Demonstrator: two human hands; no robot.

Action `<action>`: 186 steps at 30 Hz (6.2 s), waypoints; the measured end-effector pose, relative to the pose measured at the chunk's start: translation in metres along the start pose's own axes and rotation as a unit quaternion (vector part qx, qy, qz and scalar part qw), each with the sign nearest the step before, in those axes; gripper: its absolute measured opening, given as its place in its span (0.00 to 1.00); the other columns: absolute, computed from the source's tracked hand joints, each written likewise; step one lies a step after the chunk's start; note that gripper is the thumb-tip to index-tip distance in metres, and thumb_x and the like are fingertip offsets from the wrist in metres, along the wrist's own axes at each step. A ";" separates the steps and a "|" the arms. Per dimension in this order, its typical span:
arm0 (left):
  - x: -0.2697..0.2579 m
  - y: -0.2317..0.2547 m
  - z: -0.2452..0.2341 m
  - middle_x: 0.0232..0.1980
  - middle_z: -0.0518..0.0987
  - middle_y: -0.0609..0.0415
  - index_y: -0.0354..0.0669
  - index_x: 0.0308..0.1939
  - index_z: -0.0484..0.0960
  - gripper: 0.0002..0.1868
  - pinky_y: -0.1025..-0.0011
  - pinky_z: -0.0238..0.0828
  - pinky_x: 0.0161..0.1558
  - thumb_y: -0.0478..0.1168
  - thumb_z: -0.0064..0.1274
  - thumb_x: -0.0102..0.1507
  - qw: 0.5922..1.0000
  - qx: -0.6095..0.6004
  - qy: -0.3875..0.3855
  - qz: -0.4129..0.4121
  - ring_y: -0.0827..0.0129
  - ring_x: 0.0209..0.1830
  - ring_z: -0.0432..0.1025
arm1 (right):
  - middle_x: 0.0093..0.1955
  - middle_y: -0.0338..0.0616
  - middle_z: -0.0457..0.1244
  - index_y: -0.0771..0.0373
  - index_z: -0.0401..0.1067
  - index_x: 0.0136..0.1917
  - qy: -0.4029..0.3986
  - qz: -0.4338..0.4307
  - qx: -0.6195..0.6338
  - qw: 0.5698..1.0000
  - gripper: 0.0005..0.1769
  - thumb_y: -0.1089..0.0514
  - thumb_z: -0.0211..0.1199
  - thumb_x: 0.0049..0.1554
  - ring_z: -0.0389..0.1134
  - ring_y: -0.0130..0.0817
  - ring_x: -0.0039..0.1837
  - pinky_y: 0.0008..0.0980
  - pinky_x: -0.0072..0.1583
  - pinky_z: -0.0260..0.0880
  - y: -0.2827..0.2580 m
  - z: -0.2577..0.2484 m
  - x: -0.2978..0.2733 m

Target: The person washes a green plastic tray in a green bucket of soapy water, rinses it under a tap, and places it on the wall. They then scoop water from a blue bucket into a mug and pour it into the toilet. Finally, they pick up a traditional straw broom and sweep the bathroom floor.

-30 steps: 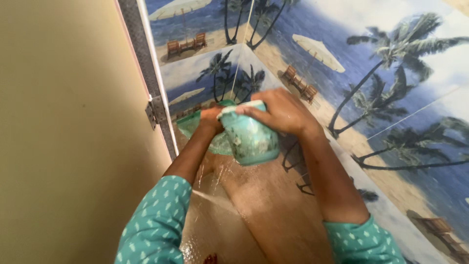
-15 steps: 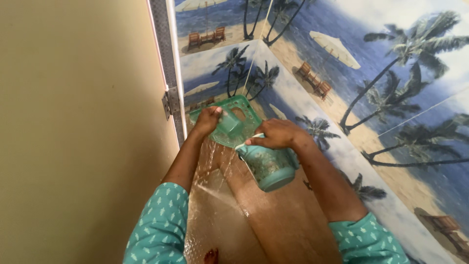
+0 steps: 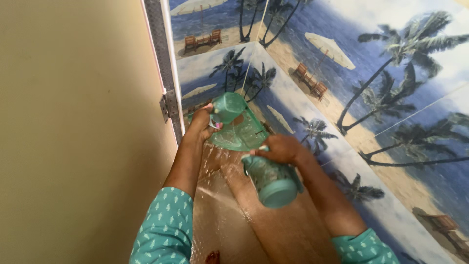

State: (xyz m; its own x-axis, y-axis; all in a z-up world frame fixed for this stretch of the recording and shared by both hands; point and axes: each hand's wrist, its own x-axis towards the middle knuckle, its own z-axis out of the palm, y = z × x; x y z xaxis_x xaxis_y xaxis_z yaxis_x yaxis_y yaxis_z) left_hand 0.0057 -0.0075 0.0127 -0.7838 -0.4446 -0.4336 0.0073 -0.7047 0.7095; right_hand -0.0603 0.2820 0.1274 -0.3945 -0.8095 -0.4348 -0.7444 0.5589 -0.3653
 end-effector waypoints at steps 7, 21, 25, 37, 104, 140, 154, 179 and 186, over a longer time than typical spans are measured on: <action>0.018 0.001 -0.009 0.53 0.74 0.42 0.44 0.58 0.72 0.17 0.61 0.74 0.30 0.47 0.34 0.74 0.996 -0.068 0.003 0.050 0.56 0.39 0.70 | 0.46 0.49 0.70 0.56 0.83 0.47 0.033 0.009 -0.078 0.996 0.41 0.20 0.49 0.55 0.73 0.47 0.52 0.49 0.51 0.72 0.011 0.039 0.007; 0.020 -0.020 0.046 0.42 0.85 0.52 0.46 0.43 0.84 0.09 0.58 0.74 0.47 0.43 0.50 0.66 0.692 0.595 0.045 0.406 0.58 0.46 0.76 | 0.41 0.46 0.71 0.47 0.81 0.53 0.060 0.019 -0.057 0.996 0.39 0.18 0.48 0.52 0.74 0.43 0.46 0.47 0.45 0.72 -0.004 0.030 0.003; 0.021 -0.036 0.056 0.47 0.84 0.51 0.53 0.42 0.87 0.10 0.50 0.67 0.55 0.39 0.50 0.62 0.484 0.764 0.036 0.425 0.55 0.56 0.72 | 0.44 0.45 0.71 0.48 0.82 0.52 0.108 -0.020 -0.040 0.993 0.35 0.22 0.52 0.54 0.74 0.44 0.48 0.45 0.46 0.72 -0.009 0.032 -0.003; -0.009 -0.060 0.059 0.46 0.84 0.43 0.44 0.47 0.87 0.27 0.54 0.72 0.58 0.63 0.45 0.76 0.545 0.791 0.047 0.275 0.55 0.49 0.78 | 0.52 0.46 0.70 0.53 0.80 0.53 0.164 -0.096 -0.001 0.982 0.25 0.33 0.62 0.57 0.71 0.45 0.56 0.45 0.53 0.72 0.013 0.075 0.000; -0.222 -0.101 -0.105 0.49 0.83 0.56 0.50 0.45 0.87 0.10 0.53 0.66 0.52 0.43 0.60 0.59 0.690 0.659 0.229 0.193 0.55 0.53 0.71 | 0.86 0.42 0.40 0.56 0.44 0.82 0.158 -0.141 -0.172 0.962 0.41 0.31 0.36 0.65 0.39 0.38 0.85 0.47 0.82 0.30 -0.023 0.108 0.228; -0.216 -0.111 -0.059 0.48 0.84 0.56 0.51 0.43 0.88 0.09 0.52 0.67 0.53 0.43 0.62 0.58 0.679 0.676 0.185 0.218 0.55 0.53 0.72 | 0.79 0.66 0.51 0.74 0.56 0.76 0.380 -0.074 -0.078 0.919 0.50 0.28 0.49 0.61 0.51 0.57 0.79 0.52 0.78 0.42 0.036 0.150 0.126; -0.247 -0.146 -0.036 0.47 0.83 0.55 0.51 0.43 0.88 0.10 0.51 0.68 0.52 0.43 0.62 0.58 0.662 0.678 0.215 0.234 0.54 0.51 0.72 | 0.86 0.56 0.31 0.70 0.37 0.82 0.236 -0.075 -0.106 0.963 0.59 0.26 0.52 0.58 0.29 0.57 0.84 0.53 0.78 0.29 0.006 0.167 0.130; -0.076 -0.107 -0.017 0.44 0.78 0.54 0.39 0.57 0.74 0.39 0.67 0.67 0.38 0.71 0.46 0.64 0.989 -0.020 0.103 0.107 0.69 0.36 0.67 | 0.49 0.51 0.69 0.65 0.75 0.49 0.102 -0.287 0.156 0.940 0.09 0.59 0.69 0.56 0.71 0.46 0.52 0.42 0.53 0.70 0.035 0.138 0.006; 0.020 -0.064 0.046 0.81 0.44 0.39 0.48 0.81 0.29 0.66 0.53 0.62 0.68 0.84 0.31 0.53 0.986 -0.066 0.040 0.146 0.52 0.51 0.69 | 0.50 0.50 0.68 0.64 0.73 0.51 0.102 -0.245 0.196 0.944 0.10 0.58 0.66 0.58 0.71 0.47 0.53 0.40 0.53 0.70 0.033 0.126 -0.007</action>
State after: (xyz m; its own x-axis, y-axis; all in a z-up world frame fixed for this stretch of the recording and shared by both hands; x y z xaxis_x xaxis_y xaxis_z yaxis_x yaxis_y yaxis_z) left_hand -0.0391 0.0544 -0.0163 -0.6852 -0.6775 -0.2673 0.3105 -0.6037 0.7343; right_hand -0.0146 0.3283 0.0147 -0.1800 -0.9835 0.0180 -0.6234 0.0999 -0.7755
